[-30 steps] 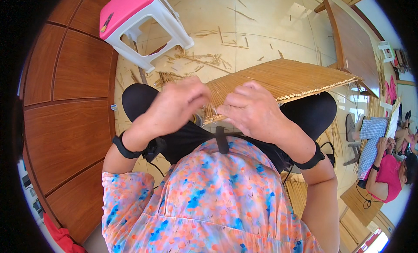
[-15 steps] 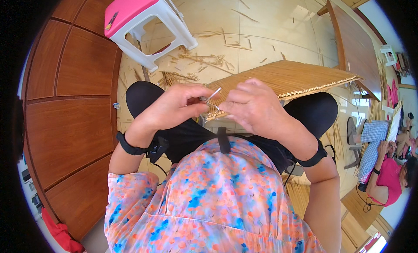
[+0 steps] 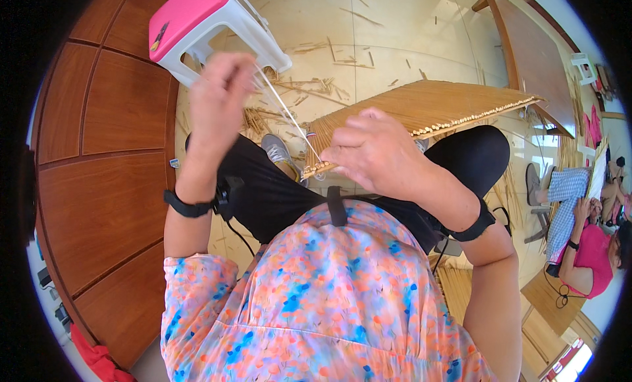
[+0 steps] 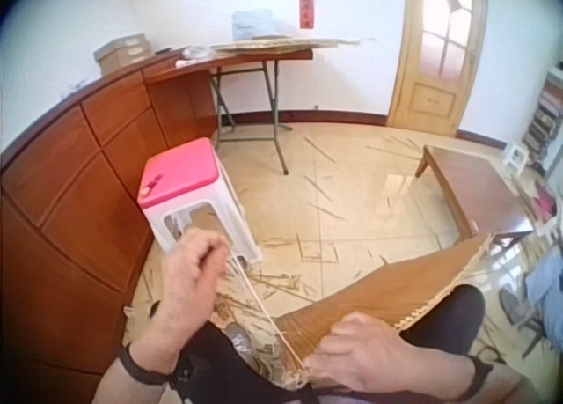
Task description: The person prepares a bamboo mat by using shears to trim pieces and a utility knife to score the surface, then uses a needle and thread to sew along the edge of the mat, pulling the thread through several times.
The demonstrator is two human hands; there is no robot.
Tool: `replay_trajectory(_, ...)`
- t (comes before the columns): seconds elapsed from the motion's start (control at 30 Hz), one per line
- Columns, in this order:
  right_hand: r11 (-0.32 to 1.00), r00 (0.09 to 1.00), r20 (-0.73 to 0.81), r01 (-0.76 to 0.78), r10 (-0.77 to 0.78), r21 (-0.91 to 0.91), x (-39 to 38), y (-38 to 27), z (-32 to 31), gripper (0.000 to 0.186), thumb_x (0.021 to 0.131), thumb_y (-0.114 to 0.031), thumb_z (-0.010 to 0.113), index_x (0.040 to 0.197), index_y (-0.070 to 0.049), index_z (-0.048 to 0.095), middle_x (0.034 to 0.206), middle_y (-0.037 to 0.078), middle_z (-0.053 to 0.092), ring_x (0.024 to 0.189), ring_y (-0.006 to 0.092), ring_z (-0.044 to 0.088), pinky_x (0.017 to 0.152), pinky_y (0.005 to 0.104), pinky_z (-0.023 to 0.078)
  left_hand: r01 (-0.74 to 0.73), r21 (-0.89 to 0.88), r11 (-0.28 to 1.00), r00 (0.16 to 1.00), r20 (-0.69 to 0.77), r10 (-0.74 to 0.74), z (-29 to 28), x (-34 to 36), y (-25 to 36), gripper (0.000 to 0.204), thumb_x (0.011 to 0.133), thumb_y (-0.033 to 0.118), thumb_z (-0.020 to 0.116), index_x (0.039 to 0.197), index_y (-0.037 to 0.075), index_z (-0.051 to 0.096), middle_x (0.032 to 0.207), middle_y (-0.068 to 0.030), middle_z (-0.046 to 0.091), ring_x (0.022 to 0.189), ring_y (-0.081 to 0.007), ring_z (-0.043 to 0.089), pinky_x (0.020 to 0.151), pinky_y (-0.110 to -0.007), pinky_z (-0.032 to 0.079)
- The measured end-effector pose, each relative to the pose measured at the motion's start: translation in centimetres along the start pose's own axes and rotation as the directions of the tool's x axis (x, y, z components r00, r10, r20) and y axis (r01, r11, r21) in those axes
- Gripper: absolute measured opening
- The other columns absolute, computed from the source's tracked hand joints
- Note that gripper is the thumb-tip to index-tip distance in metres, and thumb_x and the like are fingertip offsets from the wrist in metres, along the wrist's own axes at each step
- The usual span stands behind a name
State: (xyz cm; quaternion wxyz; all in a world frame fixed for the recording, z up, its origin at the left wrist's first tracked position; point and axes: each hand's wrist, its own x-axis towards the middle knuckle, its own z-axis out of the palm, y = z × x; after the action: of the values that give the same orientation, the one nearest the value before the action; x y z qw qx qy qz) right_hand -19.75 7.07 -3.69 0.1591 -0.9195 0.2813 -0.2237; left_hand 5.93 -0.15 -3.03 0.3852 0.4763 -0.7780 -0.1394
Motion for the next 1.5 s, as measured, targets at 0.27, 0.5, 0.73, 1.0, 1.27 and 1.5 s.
replay_trajectory(0.27, 1.000, 1.000, -0.019, -0.003, 0.003, -0.012, 0.8, 0.7, 0.1, 0.026, 0.073, -0.017, 0.074, 0.098, -0.011, 0.070, 0.082, 0.002, 0.056, 0.083, 0.0237, 0.057, 0.077, 0.0378, 0.045, 0.097, -0.943, 0.319, 0.794, -0.120, -0.596, -5.3, 5.5, -4.2, 0.015, 0.100, 0.010, 0.052, 0.107, -0.002, 0.057, 0.095, -0.0089, 0.062, 0.084, -0.0160, 0.064, 0.082, -0.033, 0.057)
replay_trajectory(0.5, 0.999, 0.999, -0.015, 0.042, -0.042, 0.026, 1.1, 0.5, 0.5, 0.025, 0.074, -0.017, 0.074, 0.098, -0.010, 0.069, 0.083, 0.003, 0.056, 0.081, 0.0251, 0.056, 0.076, 0.0390, 0.045, 0.282, -0.946, 0.159, 0.960, 0.279, -0.042, -9.5, 7.5, -3.9, 0.020, 0.103, 0.016, 0.047, 0.113, 0.000, 0.056, 0.086, -0.0056, 0.059, 0.067, -0.0105, 0.055, 0.075, -0.030, 0.053)
replay_trajectory(0.73, 0.996, 0.997, -0.040, 0.070, -0.068, 0.053, -0.6, -0.5, 1.3, 0.028, 0.072, -0.016, 0.075, 0.099, -0.012, 0.068, 0.082, 0.001, 0.057, 0.075, 0.0250, 0.054, 0.070, 0.0395, 0.044, 0.395, -0.725, 0.565, 0.917, 0.350, -0.193, -0.7, 12.3, -1.3, 0.016, 0.098, 0.018, 0.057, 0.093, 0.004, 0.060, 0.064, -0.0006, 0.053, 0.050, -0.0096, 0.045, 0.047, -0.022, 0.038)
replay_trajectory(1.0, 0.995, 1.000, -0.012, 0.012, -0.011, 0.098, -0.9, -1.5, 1.5, 0.012, 0.080, -0.017, 0.066, 0.090, -0.011, 0.069, 0.077, -0.001, 0.054, 0.075, 0.0195, 0.055, 0.073, 0.0368, 0.044, 0.534, -0.587, 0.608, 0.829, 0.506, -0.239, 6.5, 12.8, -1.3, 0.017, 0.097, 0.016, 0.056, 0.087, 0.004, 0.060, 0.062, 0.0003, 0.051, 0.048, -0.0092, 0.043, 0.046, -0.023, 0.036)
replay_trajectory(1.27, 0.995, 1.000, 0.000, 0.026, -0.026, 0.098, -1.0, -1.7, 1.2, 0.020, 0.078, -0.015, 0.066, 0.096, -0.007, 0.069, 0.077, -0.001, 0.052, 0.074, 0.0168, 0.052, 0.073, 0.0342, 0.046, 0.583, -0.519, 0.625, 0.775, 0.586, -0.236, 9.9, 12.4, -4.4, 0.019, 0.097, 0.014, 0.056, 0.081, 0.004, 0.060, 0.059, 0.0009, 0.049, 0.047, -0.0089, 0.041, 0.044, -0.025, 0.034)
replay_trajectory(1.5, 0.994, 0.999, 0.032, -0.013, 0.009, 0.108, -0.6, -1.0, 0.6, 0.023, 0.077, -0.012, 0.068, 0.098, -0.006, 0.068, 0.081, 0.001, 0.057, 0.074, 0.0172, 0.055, 0.074, 0.0347, 0.047, 0.600, -0.587, 0.543, 0.769, 0.609, -0.192, 8.8, 12.5, -5.1, 0.018, 0.098, 0.015, 0.054, 0.087, 0.003, 0.060, 0.063, 0.0005, 0.052, 0.050, -0.0082, 0.043, 0.046, -0.023, 0.035)
